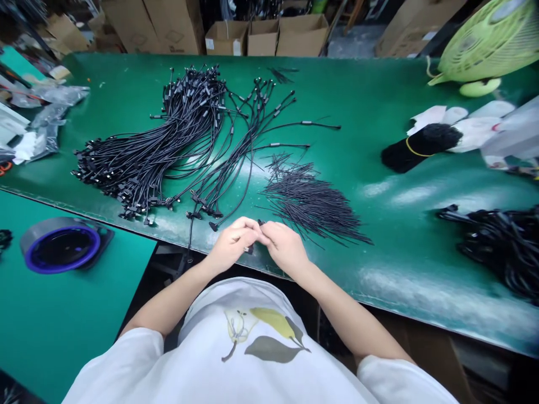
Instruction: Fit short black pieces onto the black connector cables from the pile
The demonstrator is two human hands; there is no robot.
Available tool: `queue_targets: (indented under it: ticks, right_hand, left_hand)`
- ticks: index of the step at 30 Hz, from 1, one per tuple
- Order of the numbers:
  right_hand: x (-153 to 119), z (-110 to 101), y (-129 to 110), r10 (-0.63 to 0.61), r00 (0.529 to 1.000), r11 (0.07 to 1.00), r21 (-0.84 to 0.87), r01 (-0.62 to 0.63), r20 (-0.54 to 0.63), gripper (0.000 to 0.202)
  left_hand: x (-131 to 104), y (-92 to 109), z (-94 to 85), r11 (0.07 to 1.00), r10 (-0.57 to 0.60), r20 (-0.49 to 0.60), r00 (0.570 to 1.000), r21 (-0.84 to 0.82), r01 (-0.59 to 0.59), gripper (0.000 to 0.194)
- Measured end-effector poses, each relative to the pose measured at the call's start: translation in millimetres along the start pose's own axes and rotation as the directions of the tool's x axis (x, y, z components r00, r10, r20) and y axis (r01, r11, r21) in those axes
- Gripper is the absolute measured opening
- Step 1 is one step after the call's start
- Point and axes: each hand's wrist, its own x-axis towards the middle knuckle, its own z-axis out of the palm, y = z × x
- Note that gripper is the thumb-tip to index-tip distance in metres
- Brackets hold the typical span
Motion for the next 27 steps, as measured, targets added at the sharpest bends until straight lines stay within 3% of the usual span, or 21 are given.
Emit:
queue_targets:
  ticks: [1,3,5,8,11,13,18,21,23,24,26,27]
  right_hand:
    - [0,-1,2,0.005,1.0,0.998,-0.06,-0.007,-0.026,0.033]
    - [1,-3,1,-0.009,0.997,0.983,-0.182,-0.005,-0.077,0.028]
    - [3,-3,-1,-0.014,0.996,0.977,-0.212,-0.005,-0.088,0.027]
    - [6,-2,-2,0.11,0.992,0.994,0.033,-0.108,-0.068,0.027]
    - [9,-2,2,0.291,0.956,0.872,0.4,-0.282,0.039,0.03]
    - [9,-3,6,0.345,0.935,0.814,0.467,-0.344,0.088,0.033]
    - [-5,-13,7,0.35,0.937,0.894,0.301,-0.331,-0.009,0.026]
    - [-19,-20,27,0.381,0.925,0.892,0.26,-0.37,0.01,0.024]
    - [-35,-35,59,0.477,0.878,0.876,0.098,-0.472,-0.043,0.023]
    - [-46,-50,78,0.533,0.839,0.842,-0.028,-0.539,-0.111,0.022]
    - [-75,-93,118,0.596,0.74,0.691,-0.272,-0.67,-0.311,0.021]
    - [-90,-120,138,0.589,0.676,0.566,-0.371,-0.736,-0.443,0.023]
  left_hand:
    - [-3,-5,5.0,1.0,-0.015,-0.068,0.998,0.008,0.015,0.044]
    - [-6,-21,17.0,0.994,-0.092,-0.147,0.985,-0.078,0.081,0.061]
    - [-7,-37,29.6,0.966,-0.161,-0.079,0.984,-0.217,0.141,0.064]
    - [-7,-49,44.1,0.949,-0.133,-0.044,0.99,-0.294,0.115,0.059]
    - [-2,-48,49.9,0.988,-0.043,-0.147,0.988,-0.156,0.02,0.059]
    - [3,-46,51.0,1.0,0.006,-0.155,0.988,-0.027,-0.01,0.056]
    - [12,-50,65.7,0.922,0.114,0.036,0.993,0.368,-0.119,0.064]
    - [14,-50,75.8,0.866,0.075,0.218,0.973,0.469,-0.172,0.068]
    - [15,-48,71.5,0.857,0.035,0.323,0.946,0.477,-0.195,0.053]
    - [15,-46,64.9,0.842,0.054,0.324,0.945,0.493,-0.218,0.045]
    - [13,-42,43.4,0.793,0.134,0.24,0.961,0.556,-0.249,0.037]
    - [12,-40,29.6,0.764,0.169,0.171,0.971,0.6,-0.239,0.035]
